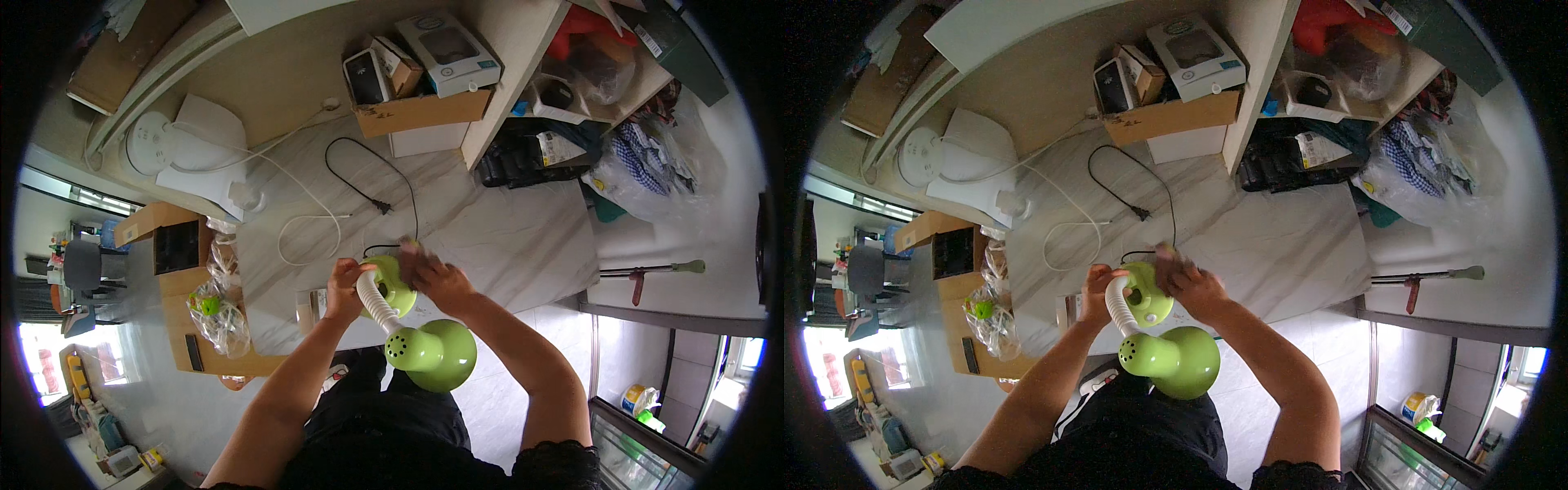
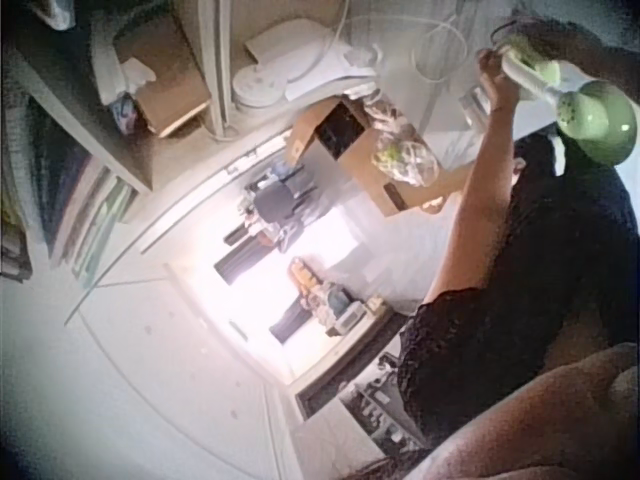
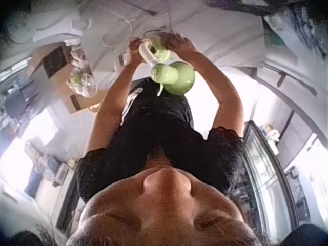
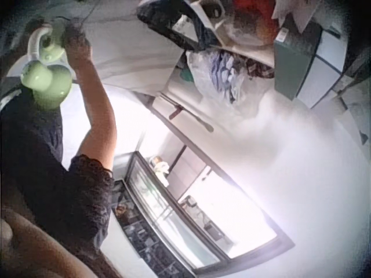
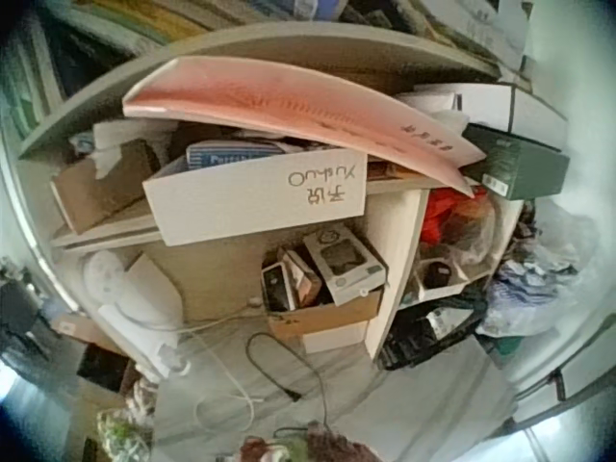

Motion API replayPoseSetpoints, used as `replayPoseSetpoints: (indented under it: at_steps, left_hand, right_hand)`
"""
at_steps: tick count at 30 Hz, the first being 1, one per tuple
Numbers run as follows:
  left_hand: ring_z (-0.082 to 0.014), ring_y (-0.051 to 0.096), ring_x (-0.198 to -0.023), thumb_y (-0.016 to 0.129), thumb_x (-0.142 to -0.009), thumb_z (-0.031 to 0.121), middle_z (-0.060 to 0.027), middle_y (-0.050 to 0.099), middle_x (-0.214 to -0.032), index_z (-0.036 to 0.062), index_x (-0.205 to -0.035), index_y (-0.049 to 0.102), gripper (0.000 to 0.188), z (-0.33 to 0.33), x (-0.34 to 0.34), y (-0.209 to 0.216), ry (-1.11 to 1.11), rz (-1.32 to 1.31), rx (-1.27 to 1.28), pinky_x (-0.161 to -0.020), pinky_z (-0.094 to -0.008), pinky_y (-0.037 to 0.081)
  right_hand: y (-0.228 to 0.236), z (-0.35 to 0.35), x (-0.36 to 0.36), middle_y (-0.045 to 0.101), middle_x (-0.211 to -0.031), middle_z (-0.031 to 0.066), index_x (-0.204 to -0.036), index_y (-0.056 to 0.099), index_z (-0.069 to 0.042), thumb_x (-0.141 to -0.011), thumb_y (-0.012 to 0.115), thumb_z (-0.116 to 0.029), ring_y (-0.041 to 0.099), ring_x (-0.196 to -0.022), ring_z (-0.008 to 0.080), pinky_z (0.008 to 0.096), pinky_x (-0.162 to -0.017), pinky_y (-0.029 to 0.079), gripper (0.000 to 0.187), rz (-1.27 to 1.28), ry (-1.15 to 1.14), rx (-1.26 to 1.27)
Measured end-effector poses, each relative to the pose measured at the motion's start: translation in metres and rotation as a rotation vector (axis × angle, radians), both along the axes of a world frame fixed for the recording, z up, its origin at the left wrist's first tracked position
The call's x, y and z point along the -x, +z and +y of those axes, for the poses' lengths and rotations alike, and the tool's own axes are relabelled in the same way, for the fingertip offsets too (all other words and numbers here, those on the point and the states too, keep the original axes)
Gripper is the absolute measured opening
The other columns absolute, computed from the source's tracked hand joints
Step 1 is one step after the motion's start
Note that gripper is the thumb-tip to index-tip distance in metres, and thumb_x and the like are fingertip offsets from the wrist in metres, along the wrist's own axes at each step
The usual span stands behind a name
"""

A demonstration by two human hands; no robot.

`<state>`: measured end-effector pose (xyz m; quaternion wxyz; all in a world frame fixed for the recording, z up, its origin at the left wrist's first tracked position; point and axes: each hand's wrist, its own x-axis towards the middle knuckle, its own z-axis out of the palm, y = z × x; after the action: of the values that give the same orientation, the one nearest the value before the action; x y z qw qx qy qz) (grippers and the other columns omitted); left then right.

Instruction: The person wipes a green desk lamp and a white power strip with a cloth. They handle the lamp's cord and base, then wipe the power strip and place it on a shelf.

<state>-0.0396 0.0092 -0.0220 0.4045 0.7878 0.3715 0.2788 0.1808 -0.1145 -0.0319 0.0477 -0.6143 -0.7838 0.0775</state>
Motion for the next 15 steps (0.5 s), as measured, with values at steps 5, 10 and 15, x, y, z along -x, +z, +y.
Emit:
replayPoseSetpoints:
  at_steps: [5,10,15]
  left_hand:
    - [-0.0252,0.057,-0.087,0.080,-0.065,0.011,-0.0090,0.053,-0.095,0.0113,-0.099,0.072,0.036,-0.003,0.004,0.001,-0.023,0.004,-0.038,-0.077,-0.0318,0.049]
    - [-0.0259,0.058,-0.087,0.080,-0.064,0.013,-0.0097,0.055,-0.097,0.0119,-0.101,0.072,0.038,-0.004,-0.003,0.005,-0.067,0.005,-0.111,-0.078,-0.0331,0.049]
    - [-0.0263,0.056,-0.089,0.082,-0.062,0.014,-0.0095,0.056,-0.097,0.0101,-0.103,0.070,0.043,-0.007,0.000,0.006,-0.037,0.028,-0.083,-0.079,-0.0358,0.048]
  right_hand:
    - [0.031,0.013,0.000,0.058,-0.113,0.0029,-0.102,0.066,-0.015,-0.075,0.062,-0.017,0.051,-0.111,0.0278,0.0387,-0.084,0.051,0.028,0.230,-0.105,-0.212]
    - [-0.001,0.062,0.031,0.055,-0.124,0.0020,-0.115,0.061,-0.013,-0.077,0.060,-0.018,0.047,-0.119,0.0287,0.0405,-0.089,0.048,0.038,0.330,-0.110,-0.263]
    - [0.005,0.026,0.041,0.048,-0.133,0.0044,-0.123,0.058,-0.010,-0.075,0.061,-0.013,0.046,-0.119,0.0268,0.0408,-0.087,0.048,0.049,0.146,-0.185,-0.235]
